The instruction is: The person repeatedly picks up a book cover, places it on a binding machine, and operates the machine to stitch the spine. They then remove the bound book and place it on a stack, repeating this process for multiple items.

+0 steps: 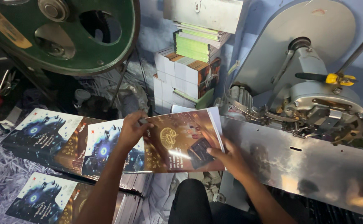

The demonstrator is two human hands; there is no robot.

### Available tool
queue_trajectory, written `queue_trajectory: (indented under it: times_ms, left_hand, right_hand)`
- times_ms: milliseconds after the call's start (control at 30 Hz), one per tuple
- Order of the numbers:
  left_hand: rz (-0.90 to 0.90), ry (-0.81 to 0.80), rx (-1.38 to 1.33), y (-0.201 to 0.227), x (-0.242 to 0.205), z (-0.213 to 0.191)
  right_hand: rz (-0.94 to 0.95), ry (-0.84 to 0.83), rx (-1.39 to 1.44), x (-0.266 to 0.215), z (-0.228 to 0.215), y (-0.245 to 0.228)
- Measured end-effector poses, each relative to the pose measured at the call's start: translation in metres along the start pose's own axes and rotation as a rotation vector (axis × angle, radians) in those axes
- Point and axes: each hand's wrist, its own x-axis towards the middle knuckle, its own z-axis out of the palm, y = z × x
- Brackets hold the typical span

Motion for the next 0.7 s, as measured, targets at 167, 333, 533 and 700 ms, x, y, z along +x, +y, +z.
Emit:
queue_trajectory:
  times_ms: [167, 333, 533, 700]
  left_hand:
    - [-0.062, -0.068, -0.002, -0.003, -0.002, 0.002]
    - [0.187, 0.033, 0.159, -0.01, -0.006, 0.01]
    - [-0.014, -0.159, 0.129, 0.008, 0.004, 0.0]
    - [-0.294, -0.339, 0.328, 0.021, 0.02, -0.022]
  right_hand:
    - [0.331, -0.096, 0.056, -0.01, -0.007, 0.017]
    - [0.259, -0.043, 0.084, -0.021, 0.0, 0.052]
    - [0.112, 0.06, 0.126, -0.023, 0.001, 0.081]
    - [0.236, 0.138, 0.27, -0.042, -0.013, 0.048]
